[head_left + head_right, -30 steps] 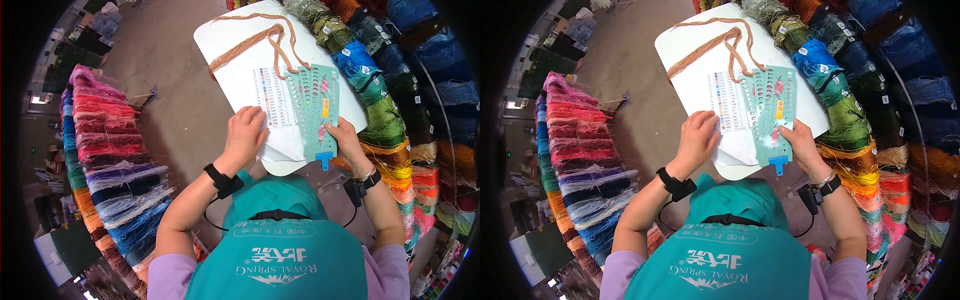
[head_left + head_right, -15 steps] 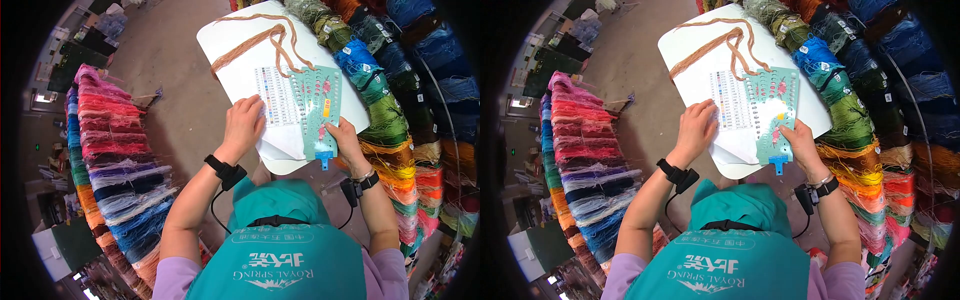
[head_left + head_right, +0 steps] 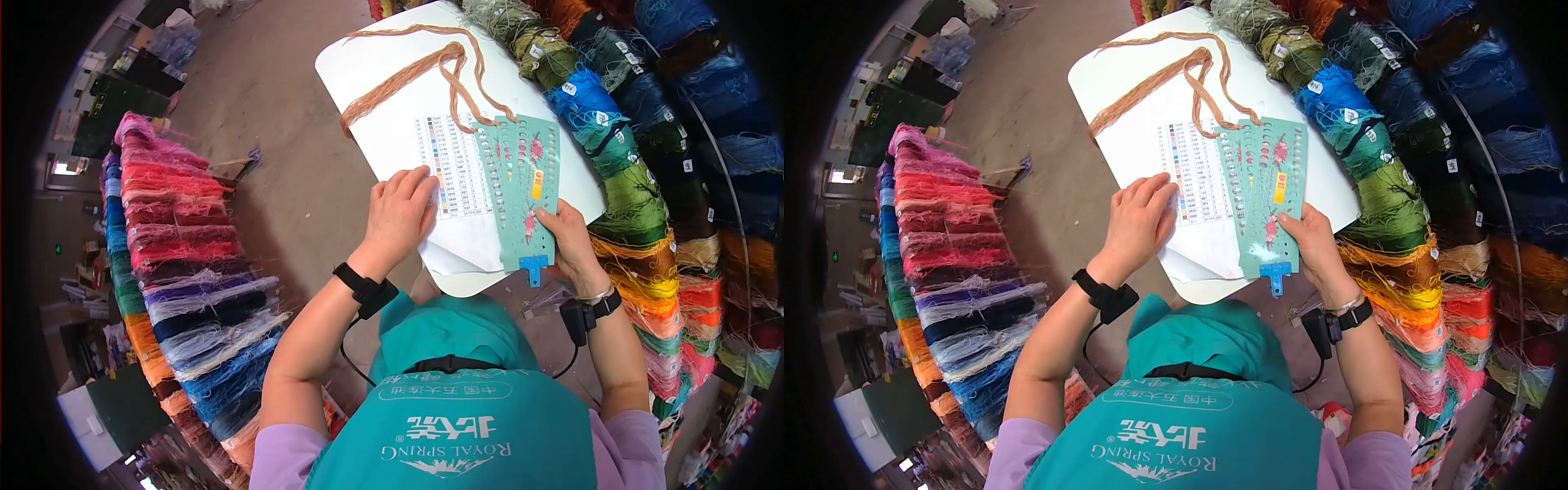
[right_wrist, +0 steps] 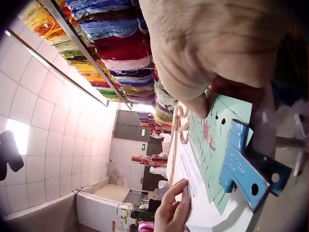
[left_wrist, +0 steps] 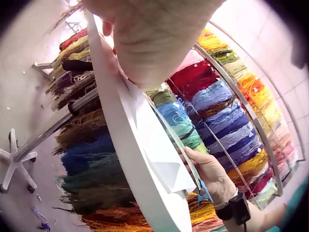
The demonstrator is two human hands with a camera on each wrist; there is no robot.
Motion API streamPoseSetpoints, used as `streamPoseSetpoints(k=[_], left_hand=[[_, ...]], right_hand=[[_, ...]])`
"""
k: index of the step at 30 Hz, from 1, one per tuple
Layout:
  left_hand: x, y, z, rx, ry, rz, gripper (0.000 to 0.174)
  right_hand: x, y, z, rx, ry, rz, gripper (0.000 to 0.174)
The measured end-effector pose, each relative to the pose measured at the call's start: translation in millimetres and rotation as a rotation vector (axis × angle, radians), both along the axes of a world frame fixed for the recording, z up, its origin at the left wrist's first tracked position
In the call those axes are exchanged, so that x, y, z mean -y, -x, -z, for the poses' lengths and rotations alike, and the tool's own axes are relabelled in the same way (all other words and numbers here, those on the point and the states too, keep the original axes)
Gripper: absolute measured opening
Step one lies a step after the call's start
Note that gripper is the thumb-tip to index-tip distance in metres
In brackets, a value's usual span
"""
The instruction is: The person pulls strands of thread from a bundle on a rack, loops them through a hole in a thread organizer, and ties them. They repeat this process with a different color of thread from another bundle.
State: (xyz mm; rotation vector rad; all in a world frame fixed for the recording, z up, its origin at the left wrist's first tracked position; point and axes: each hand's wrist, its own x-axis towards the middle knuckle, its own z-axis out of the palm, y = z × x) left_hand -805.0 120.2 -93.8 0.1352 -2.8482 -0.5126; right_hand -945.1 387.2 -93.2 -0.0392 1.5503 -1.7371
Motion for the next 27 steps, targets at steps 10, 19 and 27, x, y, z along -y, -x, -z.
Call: streamPoseSetpoints(k=[10,19,27], left_hand=[[11.4,-1.7,2.4,-0.005,0.031,0.034,0.041],[17.9,-2.7,2.7,-0.02,0.03,0.041,0.042],[17.7,-2.4,1.3,-0.016,0.025,0.042,0.042]], right_hand=[[1.9,2.9,-8.1,0.04,0.025,0.019,0.024],[0.2,16.3,-18.5,0.124,0.091,0.049,0.025],[3.9,18.9,-20.4,0.178,0.161,0.074,0.025]])
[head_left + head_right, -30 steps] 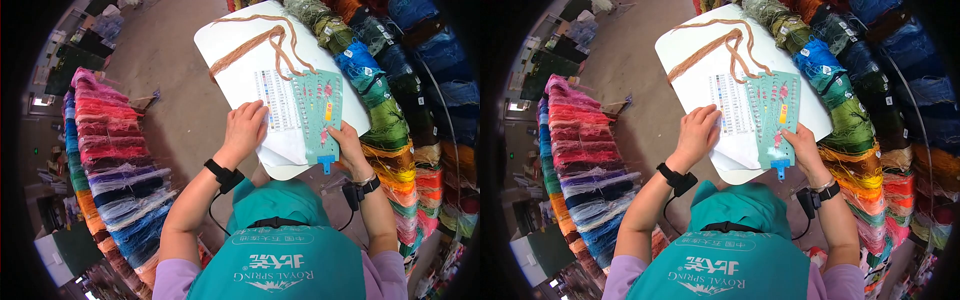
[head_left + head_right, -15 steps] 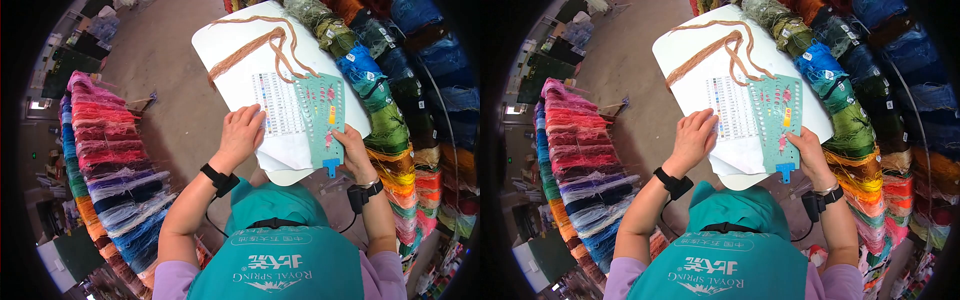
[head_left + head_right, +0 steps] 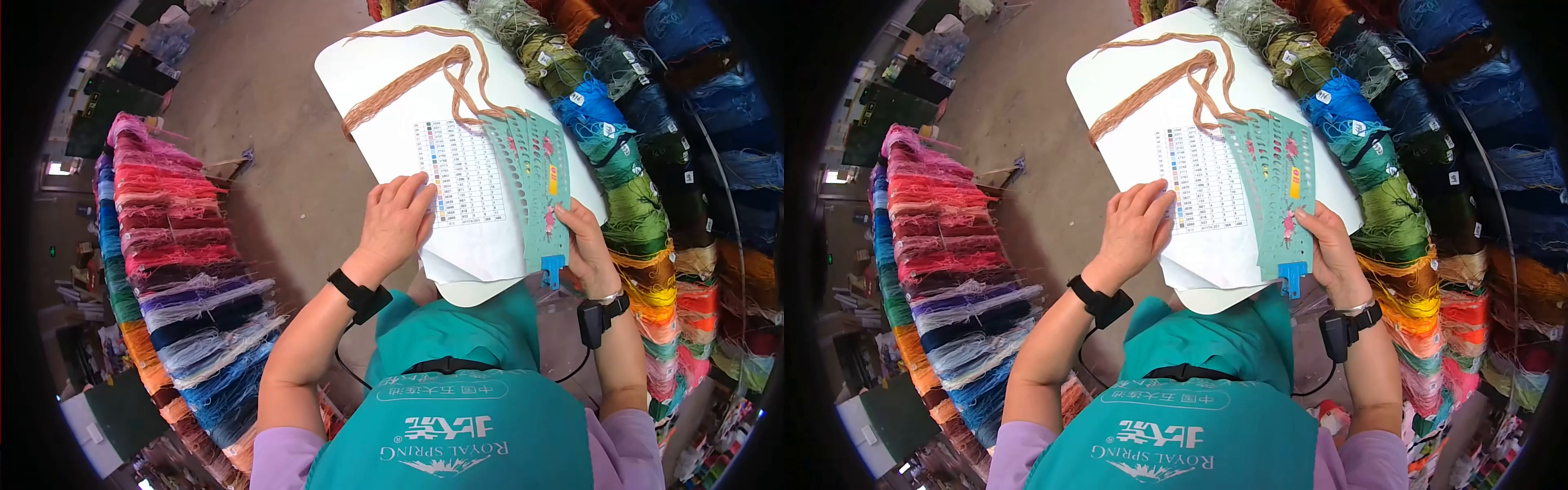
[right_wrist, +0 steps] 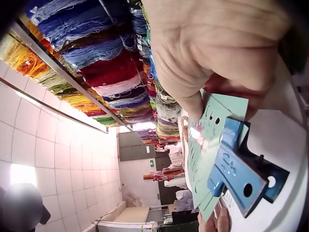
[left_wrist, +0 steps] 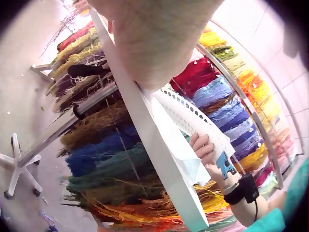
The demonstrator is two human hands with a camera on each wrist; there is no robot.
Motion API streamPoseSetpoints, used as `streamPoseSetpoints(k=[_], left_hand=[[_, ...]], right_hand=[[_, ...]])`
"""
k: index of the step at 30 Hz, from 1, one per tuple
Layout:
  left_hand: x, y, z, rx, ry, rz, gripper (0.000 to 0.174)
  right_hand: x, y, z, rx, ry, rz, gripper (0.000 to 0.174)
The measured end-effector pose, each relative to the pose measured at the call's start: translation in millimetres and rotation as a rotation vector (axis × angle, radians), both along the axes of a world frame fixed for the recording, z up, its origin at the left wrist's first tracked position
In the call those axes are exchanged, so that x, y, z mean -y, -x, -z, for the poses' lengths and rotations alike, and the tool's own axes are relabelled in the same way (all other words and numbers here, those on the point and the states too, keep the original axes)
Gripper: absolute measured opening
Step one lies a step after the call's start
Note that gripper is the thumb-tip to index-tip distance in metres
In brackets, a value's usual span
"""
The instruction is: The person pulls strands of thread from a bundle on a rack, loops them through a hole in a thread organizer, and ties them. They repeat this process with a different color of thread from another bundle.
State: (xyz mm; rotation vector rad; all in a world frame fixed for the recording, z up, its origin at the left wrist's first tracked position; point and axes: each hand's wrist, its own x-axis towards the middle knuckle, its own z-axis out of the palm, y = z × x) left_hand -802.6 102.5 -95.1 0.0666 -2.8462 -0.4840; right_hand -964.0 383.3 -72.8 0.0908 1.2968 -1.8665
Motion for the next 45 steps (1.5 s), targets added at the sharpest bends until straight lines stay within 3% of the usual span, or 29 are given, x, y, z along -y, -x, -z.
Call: streamPoseSetpoints(k=[15,45], left_hand=[[-2.9,0.6,-0.3,0.022,0.025,-0.007,0.041],[-23.6,-1.8,-1.4,0.009,0.078,-0.049,0.039]], right_hand=[[-3.2,2.0,17.2,-0.029,-0.105,-0.019,0.023],[0.9,2.8,-19.6,-0.062,0.113,-0.114,0.029]])
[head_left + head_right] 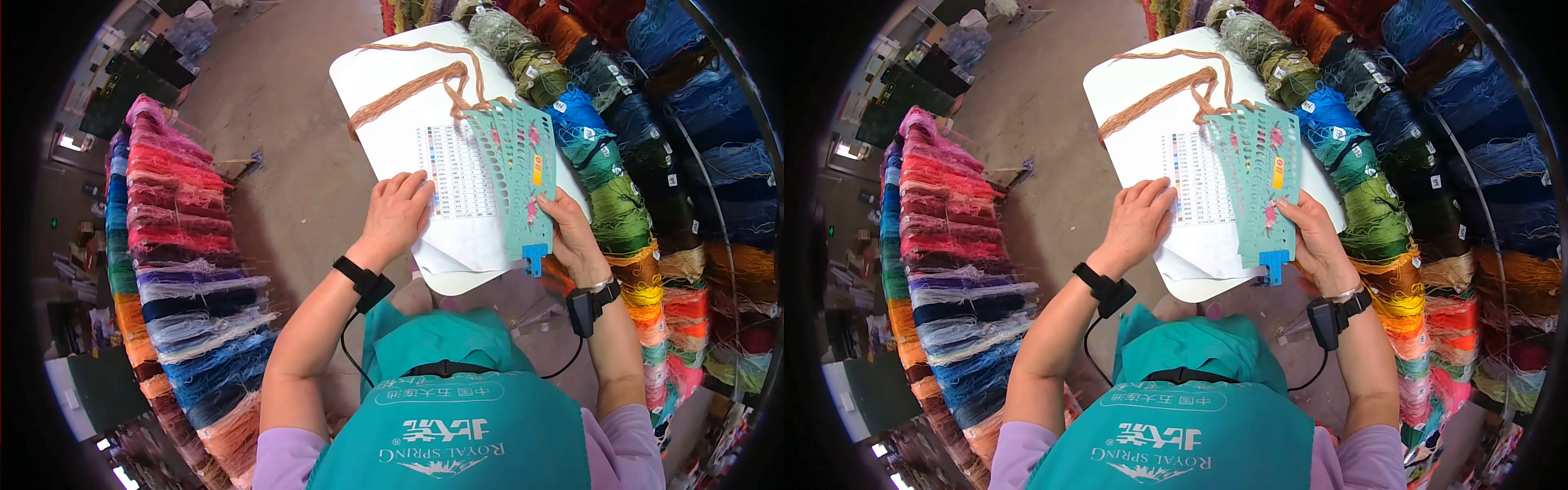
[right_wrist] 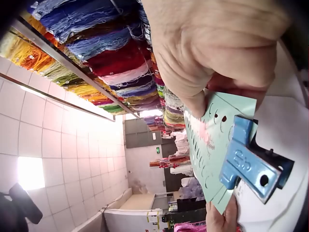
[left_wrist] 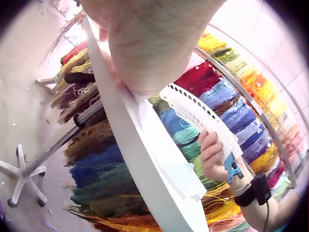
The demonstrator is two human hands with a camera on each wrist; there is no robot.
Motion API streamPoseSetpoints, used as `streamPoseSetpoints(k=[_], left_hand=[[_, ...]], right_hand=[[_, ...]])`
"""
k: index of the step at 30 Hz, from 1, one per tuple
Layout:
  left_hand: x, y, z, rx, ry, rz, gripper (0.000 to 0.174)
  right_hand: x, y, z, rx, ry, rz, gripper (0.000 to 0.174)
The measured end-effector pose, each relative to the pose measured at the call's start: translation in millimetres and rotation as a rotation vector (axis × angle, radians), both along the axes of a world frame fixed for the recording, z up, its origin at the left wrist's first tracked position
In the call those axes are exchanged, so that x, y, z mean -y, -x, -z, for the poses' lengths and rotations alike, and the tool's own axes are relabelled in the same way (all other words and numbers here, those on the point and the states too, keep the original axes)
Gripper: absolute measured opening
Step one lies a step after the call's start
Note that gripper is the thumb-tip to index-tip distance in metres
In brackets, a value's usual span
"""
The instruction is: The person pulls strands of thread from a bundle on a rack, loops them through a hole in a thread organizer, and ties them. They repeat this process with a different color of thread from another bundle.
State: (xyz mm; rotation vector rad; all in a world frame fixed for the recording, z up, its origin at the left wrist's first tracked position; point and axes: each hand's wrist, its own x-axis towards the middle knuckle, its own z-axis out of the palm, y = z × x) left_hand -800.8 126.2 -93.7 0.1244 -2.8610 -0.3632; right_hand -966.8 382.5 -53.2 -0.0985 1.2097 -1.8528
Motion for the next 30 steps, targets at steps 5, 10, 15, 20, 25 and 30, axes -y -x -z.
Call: streamPoseSetpoints(k=[5,10,15,20,25,30], left_hand=[[-4.7,1.5,-0.3,0.012,0.003,-0.009,0.04],[-21.1,6.4,2.2,-0.004,0.037,-0.026,0.04],[-28.9,-3.2,3.9,-0.022,-0.012,-0.036,0.043],[-14.6,-64.7,-6.3,-0.153,-0.29,-0.149,0.041],[-2.0,-187.3,-12.7,-0.144,-0.392,-0.488,0.037],[-14.4,-321.0,-8.3,-0.205,-0.418,-0.78,0.031]], right_hand=[[4.1,-0.3,11.7,-0.053,-0.017,-0.07,0.032],[3.5,-1.6,31.8,-0.417,-0.425,-0.187,0.032],[1.5,-3.9,13.3,-1.271,-1.008,-0.32,0.041],[15.6,-13.2,-10.1,-1.594,-1.371,-0.366,0.046],[17.5,-34.2,-18.7,-1.891,-1.01,-0.186,0.027],[45.6,-90.1,-16.1,-1.407,-0.523,-0.383,0.011]])
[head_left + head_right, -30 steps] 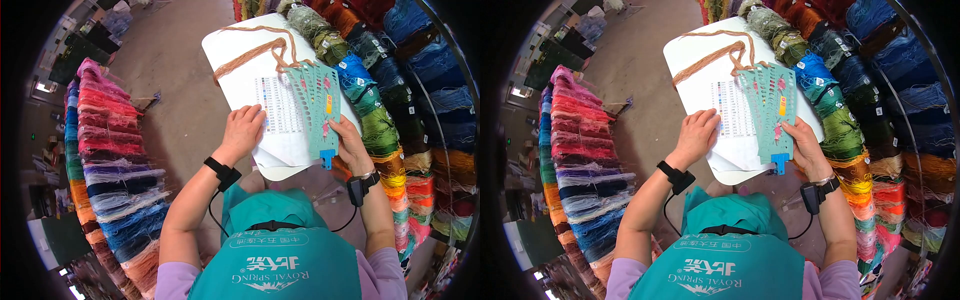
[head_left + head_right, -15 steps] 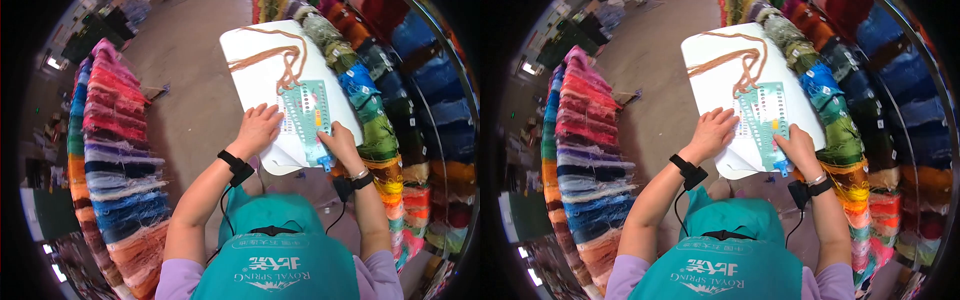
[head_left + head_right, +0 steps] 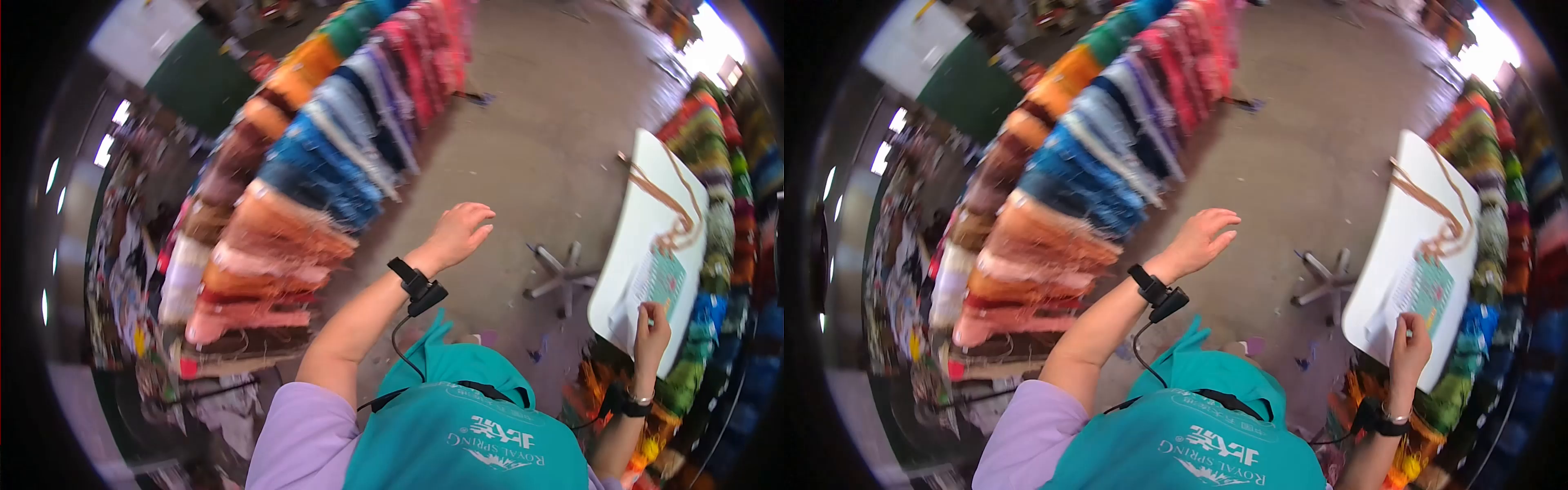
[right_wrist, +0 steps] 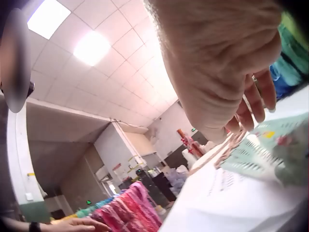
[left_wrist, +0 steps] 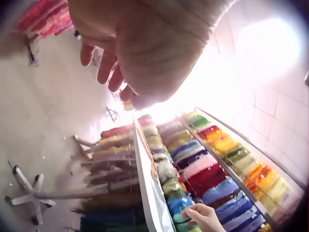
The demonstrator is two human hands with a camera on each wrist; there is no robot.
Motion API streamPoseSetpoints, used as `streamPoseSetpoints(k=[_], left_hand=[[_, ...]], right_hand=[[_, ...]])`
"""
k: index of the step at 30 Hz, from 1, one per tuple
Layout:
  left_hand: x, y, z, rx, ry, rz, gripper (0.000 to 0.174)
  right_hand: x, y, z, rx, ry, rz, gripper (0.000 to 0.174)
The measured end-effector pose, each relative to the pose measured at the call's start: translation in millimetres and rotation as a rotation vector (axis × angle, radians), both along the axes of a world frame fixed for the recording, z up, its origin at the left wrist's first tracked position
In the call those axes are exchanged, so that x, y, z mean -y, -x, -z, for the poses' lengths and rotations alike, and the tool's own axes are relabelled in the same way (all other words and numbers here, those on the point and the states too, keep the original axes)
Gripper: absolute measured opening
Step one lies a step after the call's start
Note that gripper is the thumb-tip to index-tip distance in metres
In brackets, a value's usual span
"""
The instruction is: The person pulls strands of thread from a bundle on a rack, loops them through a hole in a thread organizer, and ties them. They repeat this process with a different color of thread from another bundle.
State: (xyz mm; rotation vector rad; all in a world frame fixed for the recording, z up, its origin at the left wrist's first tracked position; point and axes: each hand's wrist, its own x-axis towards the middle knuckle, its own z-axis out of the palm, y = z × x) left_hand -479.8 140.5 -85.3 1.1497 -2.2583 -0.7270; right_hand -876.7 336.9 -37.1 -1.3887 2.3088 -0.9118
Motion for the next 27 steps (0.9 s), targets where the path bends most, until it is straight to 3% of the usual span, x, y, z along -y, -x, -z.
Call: streamPoseSetpoints(k=[4,7,12,18,21,23,27], left_hand=[[-34.0,-104.8,-8.0,-0.062,0.051,-0.222,0.03],[-78.2,-193.2,-17.3,-0.031,0.14,-0.419,0.032],[-195.4,-354.1,-49.8,0.144,0.267,-0.706,0.04],[-349.3,-513.0,-109.0,0.36,0.434,-1.082,0.043],[-405.7,-590.4,-111.6,0.381,0.506,-1.292,0.044],[-433.4,-626.9,-108.0,0.19,0.465,-1.455,0.043],[-468.3,-658.9,-93.6,-0.16,0.371,-1.468,0.04]], right_hand=[[30.4,-92.9,10.9,0.334,0.011,-0.36,0.008],[47.9,-201.9,12.7,0.526,-0.108,-0.625,0.007],[40.6,-412.6,4.4,0.505,-0.219,-1.032,0.007],[-3.7,-631.7,-34.9,0.434,-0.099,-1.474,0.01],[-19.9,-713.7,-60.7,0.392,0.073,-1.664,0.011],[-27.8,-756.6,-77.9,0.382,-0.001,-1.715,0.01],[-51.3,-822.1,-90.8,0.457,-0.18,-1.788,0.01]])
